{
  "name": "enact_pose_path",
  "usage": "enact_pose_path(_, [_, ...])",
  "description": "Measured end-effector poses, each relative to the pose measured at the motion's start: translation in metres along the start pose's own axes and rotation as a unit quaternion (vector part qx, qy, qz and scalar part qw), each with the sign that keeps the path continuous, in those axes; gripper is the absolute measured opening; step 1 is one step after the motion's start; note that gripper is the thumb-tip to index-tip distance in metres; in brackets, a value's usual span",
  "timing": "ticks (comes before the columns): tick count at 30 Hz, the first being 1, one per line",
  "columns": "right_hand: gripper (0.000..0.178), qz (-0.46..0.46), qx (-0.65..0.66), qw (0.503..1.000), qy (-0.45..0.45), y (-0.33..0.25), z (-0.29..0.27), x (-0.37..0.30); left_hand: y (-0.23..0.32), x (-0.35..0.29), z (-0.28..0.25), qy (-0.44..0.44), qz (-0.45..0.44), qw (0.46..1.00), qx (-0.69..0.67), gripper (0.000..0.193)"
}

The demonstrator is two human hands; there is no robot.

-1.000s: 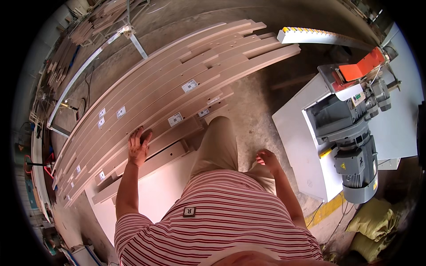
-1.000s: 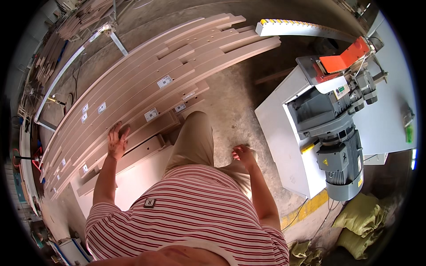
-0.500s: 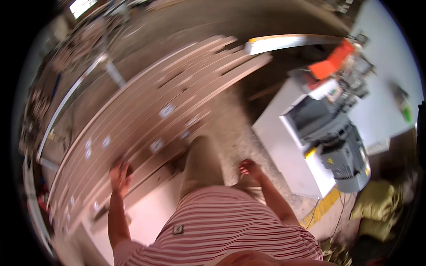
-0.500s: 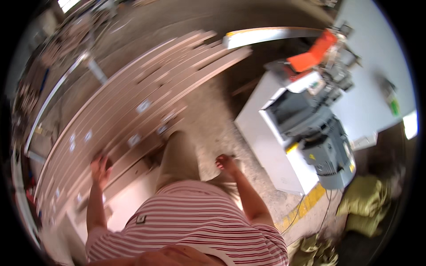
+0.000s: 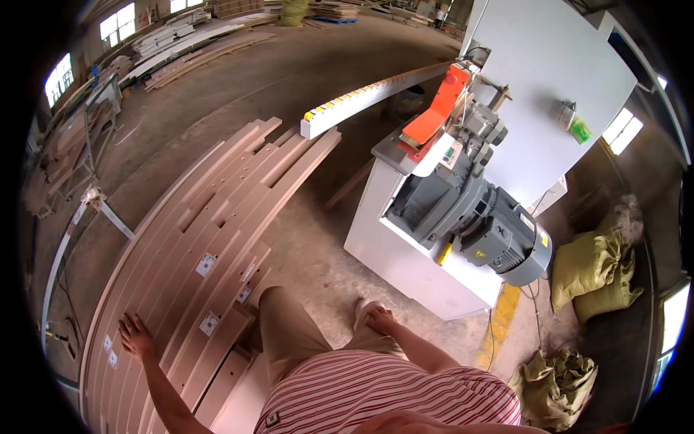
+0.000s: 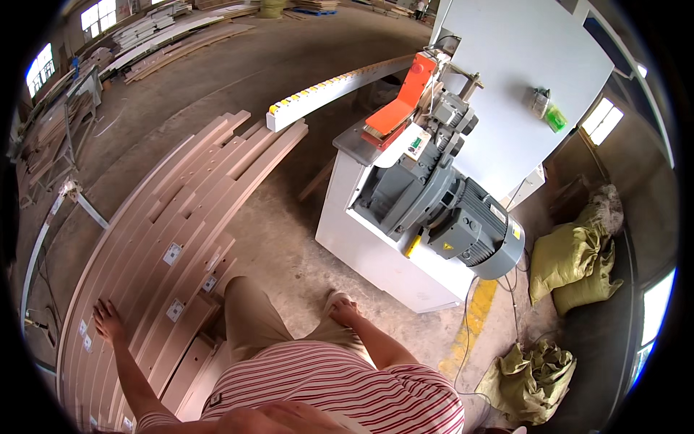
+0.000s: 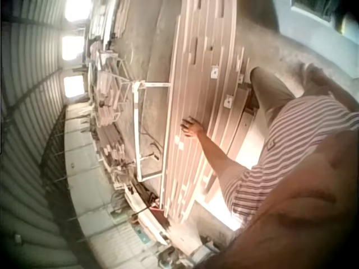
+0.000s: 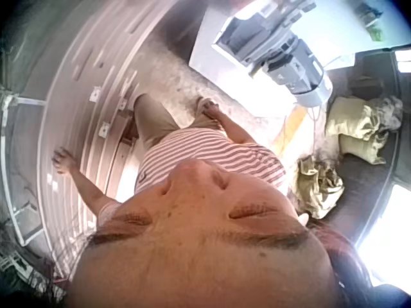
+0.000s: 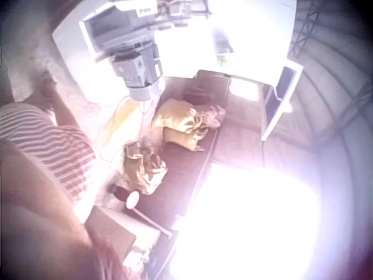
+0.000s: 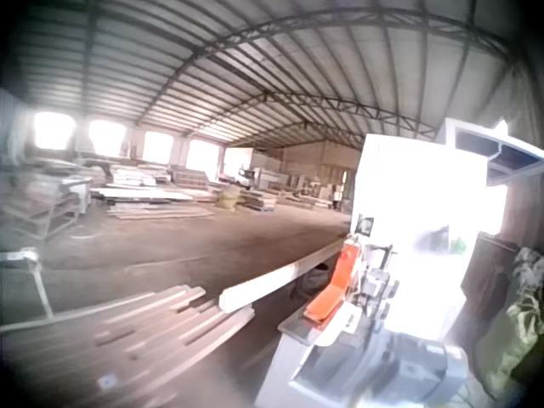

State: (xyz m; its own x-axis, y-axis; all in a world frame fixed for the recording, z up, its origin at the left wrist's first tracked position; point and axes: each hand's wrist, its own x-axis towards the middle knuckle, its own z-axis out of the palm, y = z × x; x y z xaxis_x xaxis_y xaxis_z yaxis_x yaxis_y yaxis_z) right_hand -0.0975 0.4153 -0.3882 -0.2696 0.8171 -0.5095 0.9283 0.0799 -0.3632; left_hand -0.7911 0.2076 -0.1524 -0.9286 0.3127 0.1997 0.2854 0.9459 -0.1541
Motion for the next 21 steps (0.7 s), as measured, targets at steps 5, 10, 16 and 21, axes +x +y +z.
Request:
enact_pose_path(5, [0.057, 0.04, 0.006, 0.999, -0.031, -0.037, -0.02, -0.008, -0.012, 0.001, 0.007, 0.029, 0.007, 0.999, -0.028, 0.057])
enact_pose_path(10, [0.05, 0.061, -0.005, 0.997, -0.05, -0.053, -0.033, -0.012, -0.008, -0.002, -0.002, 0.017, -0.002, 0.999, -0.045, 0.058])
enact_pose_path(16, [0.047, 0.065, 0.002, 0.996, -0.053, -0.061, -0.044, -0.02, -0.012, 0.001, 0.008, 0.037, 0.004, 0.999, -0.033, 0.057])
enact_pose_path(21, [0.055, 0.073, 0.01, 0.995, -0.066, -0.059, -0.046, -0.019, -0.012, 0.003, 0.013, 0.042, 0.014, 0.998, -0.033, 0.056])
